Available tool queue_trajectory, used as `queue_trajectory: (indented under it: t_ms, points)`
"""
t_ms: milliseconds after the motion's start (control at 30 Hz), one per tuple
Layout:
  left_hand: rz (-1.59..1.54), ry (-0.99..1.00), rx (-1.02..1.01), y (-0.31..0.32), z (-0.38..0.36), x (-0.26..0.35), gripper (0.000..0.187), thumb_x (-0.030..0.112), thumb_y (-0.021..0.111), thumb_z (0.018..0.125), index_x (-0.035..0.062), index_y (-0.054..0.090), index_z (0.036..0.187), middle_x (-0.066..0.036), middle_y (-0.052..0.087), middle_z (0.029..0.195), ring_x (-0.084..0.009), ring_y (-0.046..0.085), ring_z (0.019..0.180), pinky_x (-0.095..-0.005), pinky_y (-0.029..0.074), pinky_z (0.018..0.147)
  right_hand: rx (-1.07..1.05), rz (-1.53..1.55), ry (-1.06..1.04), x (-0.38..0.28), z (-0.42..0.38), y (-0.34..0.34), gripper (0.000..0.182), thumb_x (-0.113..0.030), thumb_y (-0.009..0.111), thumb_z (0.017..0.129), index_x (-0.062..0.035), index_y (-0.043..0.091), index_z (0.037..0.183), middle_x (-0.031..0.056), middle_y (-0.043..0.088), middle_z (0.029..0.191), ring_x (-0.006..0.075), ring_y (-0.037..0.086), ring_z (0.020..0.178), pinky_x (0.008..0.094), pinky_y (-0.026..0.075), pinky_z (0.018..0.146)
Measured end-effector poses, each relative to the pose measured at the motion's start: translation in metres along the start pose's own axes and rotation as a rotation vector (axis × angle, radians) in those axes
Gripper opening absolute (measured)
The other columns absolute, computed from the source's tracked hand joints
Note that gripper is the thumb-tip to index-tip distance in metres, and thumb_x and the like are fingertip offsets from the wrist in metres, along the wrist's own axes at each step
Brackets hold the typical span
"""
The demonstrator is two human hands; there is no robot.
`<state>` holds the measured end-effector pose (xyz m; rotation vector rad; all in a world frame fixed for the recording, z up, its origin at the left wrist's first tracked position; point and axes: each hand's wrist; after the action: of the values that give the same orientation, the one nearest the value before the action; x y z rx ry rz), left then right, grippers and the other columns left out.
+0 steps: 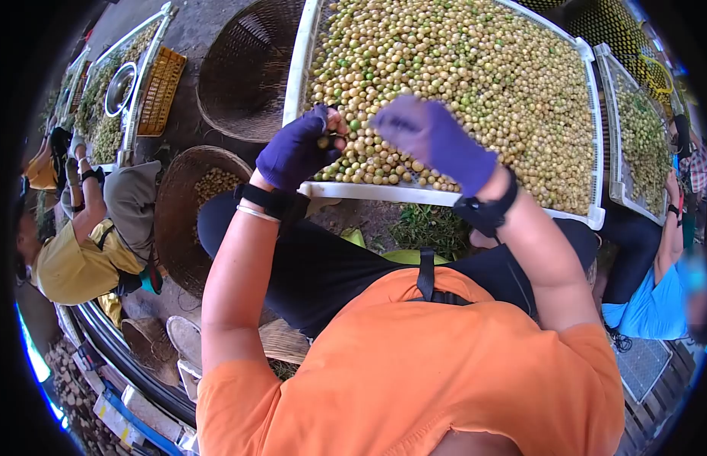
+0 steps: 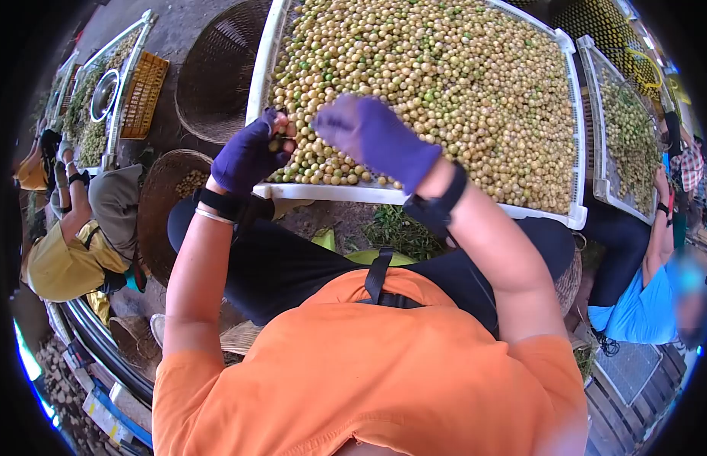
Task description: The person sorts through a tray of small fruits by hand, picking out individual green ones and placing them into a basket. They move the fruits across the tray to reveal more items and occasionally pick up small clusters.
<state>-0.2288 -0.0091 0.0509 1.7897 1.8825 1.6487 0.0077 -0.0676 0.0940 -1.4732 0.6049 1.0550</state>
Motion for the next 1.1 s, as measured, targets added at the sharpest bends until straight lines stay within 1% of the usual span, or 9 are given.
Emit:
queue_trajectory:
  t_ms: [100,167,233,400,500,633,833,967,1100]
  points:
    - [0.674,-0.17,0.268,-0.002,-0.015,0.013,0.019,0.023,0.063,0.088,0.0061,0.062,0.096,0.0,0.057,0.082,-0.0075,0.052,0.063,-0.0208,0.041,0.058,-0.328,-0.426,-0.028,0.045,-0.011,0.043,0.018,-0.023,0.061,0.085,-0.0061,0.065,0.088,0.0157,0.062,0.088,0.0345,0.063,0.084,0.0433,0.049,0.071]
    - [0.874,-0.092,0.412,0.004,-0.016,0.005,0.023,0.03,0.068,0.086,0.0083,0.067,0.081,0.007,0.053,0.062,-0.0033,0.046,0.051,-0.0197,0.036,0.05,-0.355,-0.504,-0.045,0.07,-0.025,0.057,0.014,-0.019,0.059,0.083,-0.0062,0.064,0.085,0.0148,0.062,0.088,0.0336,0.063,0.083,0.0427,0.05,0.071]
    - [1.042,-0.139,0.429,-0.006,-0.009,0.005,0.034,0.038,0.064,0.088,0.0039,0.067,0.09,0.0,0.061,0.067,-0.0073,0.051,0.057,-0.0258,0.044,0.054,-0.368,-0.544,-0.069,0.071,-0.028,0.057,0.011,-0.015,0.058,0.082,-0.0064,0.064,0.084,0.014,0.062,0.087,0.0327,0.063,0.083,0.042,0.05,0.071]
    - [1.908,-0.257,0.283,0.006,0.007,0.014,0.023,0.023,0.06,0.085,0.0052,0.069,0.095,-0.016,0.069,0.094,-0.0344,0.066,0.087,-0.0362,0.053,0.075,-0.415,-0.804,-0.271,0.071,-0.034,0.053,0.009,-0.013,0.056,0.08,-0.0083,0.062,0.085,0.011,0.058,0.081,0.0287,0.064,0.072,0.0401,0.05,0.06]
    - [2.2,-0.429,0.282,-0.002,0.004,0.001,0.02,0.021,0.062,0.083,0.0074,0.07,0.095,-0.014,0.069,0.097,-0.0309,0.067,0.092,-0.0368,0.054,0.076,-0.405,-0.955,-0.35,0.07,-0.035,0.055,0.009,-0.013,0.055,0.08,-0.0089,0.061,0.086,0.0097,0.057,0.079,0.0265,0.064,0.065,0.0382,0.049,0.055]
    - [2.298,-0.438,0.277,0.006,-0.004,-0.014,0.018,0.019,0.064,0.082,0.0095,0.071,0.095,-0.013,0.07,0.099,-0.029,0.068,0.092,-0.0376,0.055,0.075,-0.424,-1.036,-0.255,0.063,-0.037,0.055,0.009,-0.012,0.054,0.081,-0.0086,0.061,0.086,0.0095,0.058,0.081,0.0265,0.064,0.069,0.0381,0.05,0.057]
    - [2.291,-0.4,0.238,0.001,0.002,-0.02,0.021,0.024,0.067,0.079,0.0097,0.072,0.093,-0.012,0.07,0.097,-0.0288,0.068,0.091,-0.0385,0.055,0.075,-0.278,-0.639,0.029,0.074,-0.027,0.049,0.013,-0.014,0.056,0.082,-0.008,0.065,0.09,0.0143,0.059,0.089,0.0324,0.063,0.078,0.0418,0.051,0.067]
    - [2.182,-0.322,0.162,-0.011,0.014,-0.034,0.023,0.028,0.06,0.083,0.0088,0.072,0.088,-0.014,0.07,0.091,-0.0311,0.068,0.086,-0.0401,0.054,0.076,-0.323,-0.419,-0.124,0.055,-0.008,0.059,0.018,-0.011,0.057,0.081,-0.0109,0.062,0.099,0.0159,0.058,0.094,0.0344,0.061,0.081,0.0425,0.05,0.071]
    - [2.236,-0.186,0.02,-0.045,0.023,-0.046,0.025,0.029,0.058,0.083,0.0096,0.073,0.084,-0.015,0.069,0.089,-0.0327,0.067,0.085,-0.0419,0.053,0.076,-0.355,-0.722,-0.255,0.055,-0.005,0.066,0.018,-0.009,0.055,0.082,-0.0089,0.062,0.098,0.0136,0.059,0.092,0.0313,0.064,0.083,0.0417,0.052,0.071]
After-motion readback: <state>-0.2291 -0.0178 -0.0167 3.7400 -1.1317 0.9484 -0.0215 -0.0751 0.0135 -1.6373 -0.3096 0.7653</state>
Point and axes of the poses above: each hand's wrist, its own z-axis towards the middle knuckle, its own y-axis out of the palm, x = y × z
